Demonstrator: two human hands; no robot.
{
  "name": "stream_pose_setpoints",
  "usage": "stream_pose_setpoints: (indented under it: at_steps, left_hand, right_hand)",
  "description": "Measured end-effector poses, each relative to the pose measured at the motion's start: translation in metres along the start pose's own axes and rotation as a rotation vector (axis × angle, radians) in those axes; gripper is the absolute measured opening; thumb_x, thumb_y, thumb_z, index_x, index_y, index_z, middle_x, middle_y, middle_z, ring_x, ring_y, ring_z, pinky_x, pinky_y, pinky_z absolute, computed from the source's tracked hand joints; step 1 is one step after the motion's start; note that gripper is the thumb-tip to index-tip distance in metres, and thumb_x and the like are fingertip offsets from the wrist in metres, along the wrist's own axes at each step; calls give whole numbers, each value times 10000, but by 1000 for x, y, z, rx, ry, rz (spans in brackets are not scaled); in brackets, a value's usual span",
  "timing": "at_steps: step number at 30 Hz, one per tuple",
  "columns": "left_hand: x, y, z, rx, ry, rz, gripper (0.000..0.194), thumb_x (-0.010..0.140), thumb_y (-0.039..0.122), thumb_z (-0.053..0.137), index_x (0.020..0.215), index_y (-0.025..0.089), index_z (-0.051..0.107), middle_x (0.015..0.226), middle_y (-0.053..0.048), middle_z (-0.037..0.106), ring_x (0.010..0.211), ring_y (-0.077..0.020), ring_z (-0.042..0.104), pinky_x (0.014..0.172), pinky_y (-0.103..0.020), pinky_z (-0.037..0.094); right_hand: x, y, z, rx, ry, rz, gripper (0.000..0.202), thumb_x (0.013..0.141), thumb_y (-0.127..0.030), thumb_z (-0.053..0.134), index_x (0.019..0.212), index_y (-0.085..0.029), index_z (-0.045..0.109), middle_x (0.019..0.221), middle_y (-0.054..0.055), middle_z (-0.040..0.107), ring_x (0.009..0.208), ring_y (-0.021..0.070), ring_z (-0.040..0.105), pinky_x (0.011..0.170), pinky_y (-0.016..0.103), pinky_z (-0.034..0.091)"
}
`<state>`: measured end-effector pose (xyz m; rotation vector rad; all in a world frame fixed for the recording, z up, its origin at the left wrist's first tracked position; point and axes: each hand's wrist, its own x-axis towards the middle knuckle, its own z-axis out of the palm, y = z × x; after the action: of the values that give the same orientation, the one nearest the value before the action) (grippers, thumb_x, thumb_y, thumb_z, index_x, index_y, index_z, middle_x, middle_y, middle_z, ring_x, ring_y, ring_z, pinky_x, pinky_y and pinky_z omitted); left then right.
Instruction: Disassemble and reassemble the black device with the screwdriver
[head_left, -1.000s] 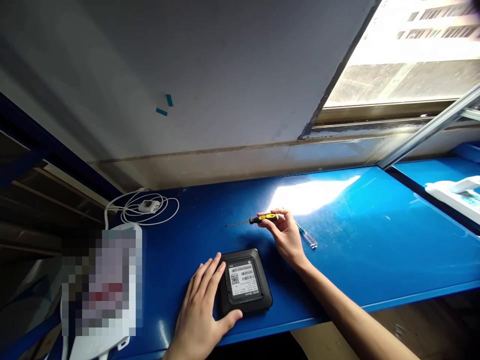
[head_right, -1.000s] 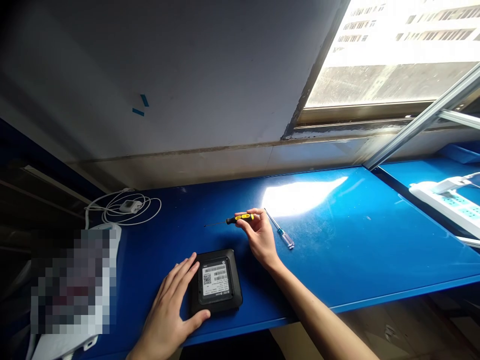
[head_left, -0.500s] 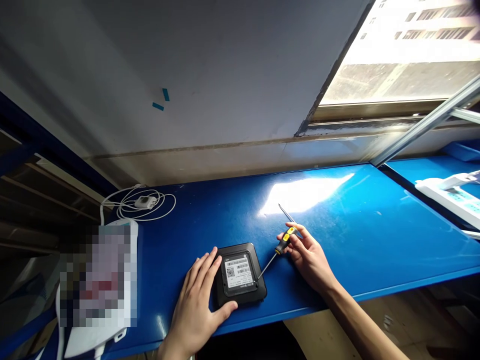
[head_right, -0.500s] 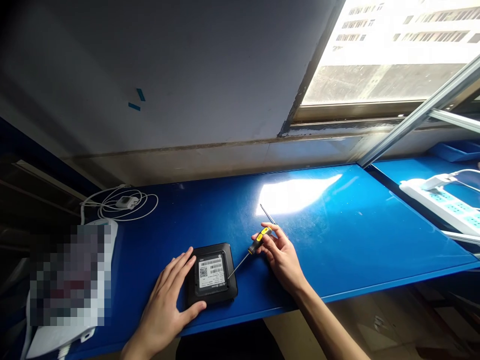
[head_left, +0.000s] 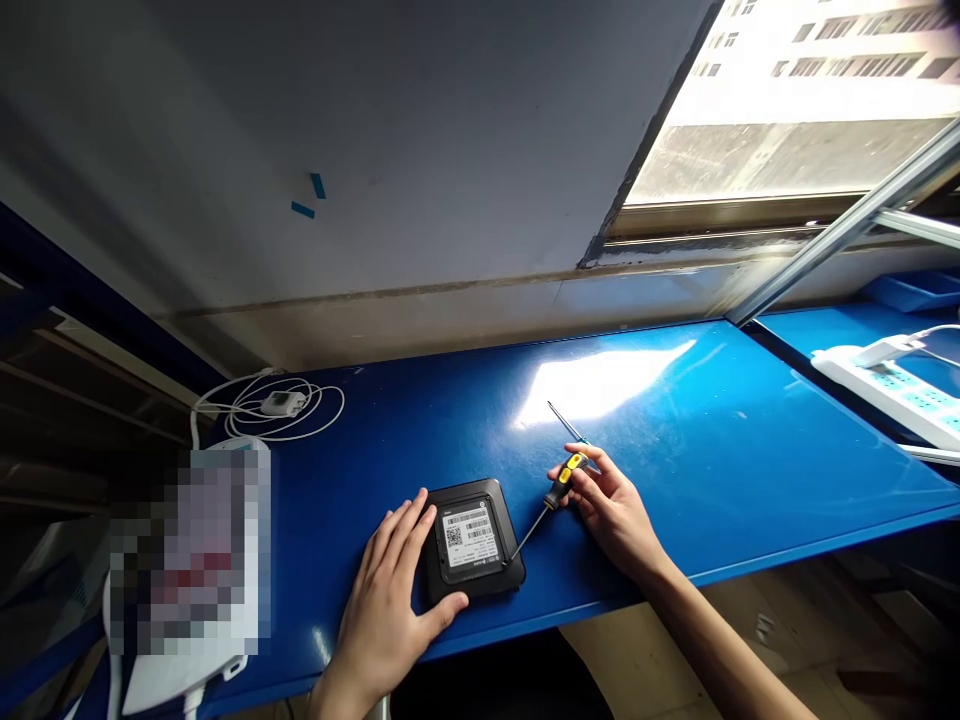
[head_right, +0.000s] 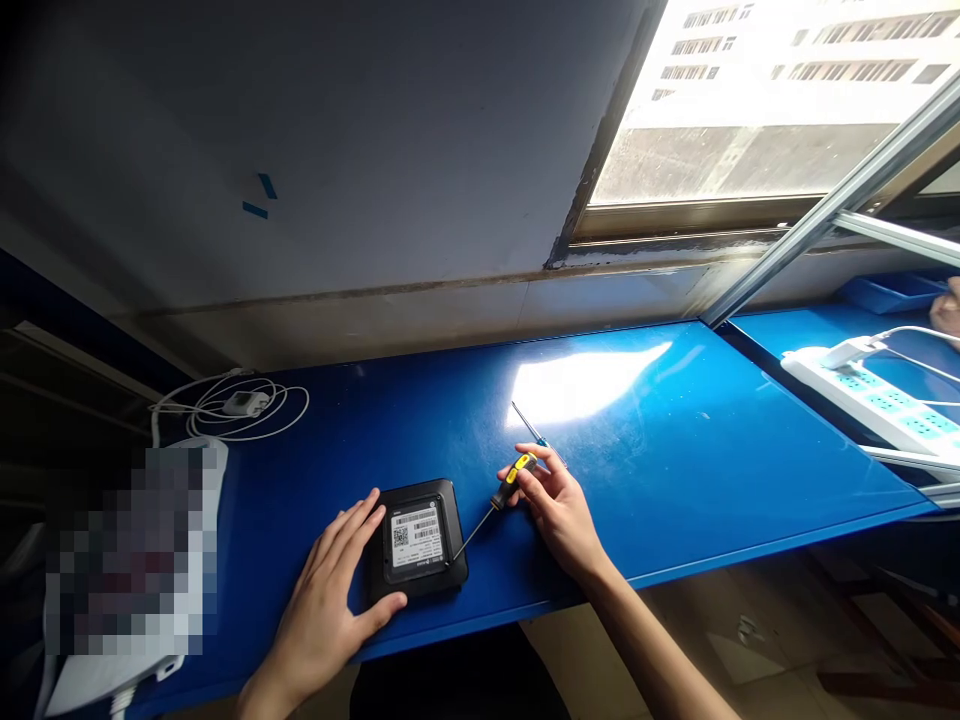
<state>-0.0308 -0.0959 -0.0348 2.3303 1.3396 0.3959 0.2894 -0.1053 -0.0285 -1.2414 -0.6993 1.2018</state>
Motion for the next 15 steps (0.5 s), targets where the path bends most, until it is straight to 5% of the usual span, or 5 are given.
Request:
stream_pose_setpoints:
  at_steps: [15]
  left_hand:
    - [0, 1, 0, -17, -3, -8, 757, 965, 515, 645, 1611, 324, 300, 1689, -64, 349, 1530, -361, 361, 1193, -621, 404]
  right_hand:
    - [-1, 4, -2, -37, -3, -64, 450, 860, -501, 795, 1204, -266, 625, 914, 36, 758, 702, 169, 670, 671, 313, 559]
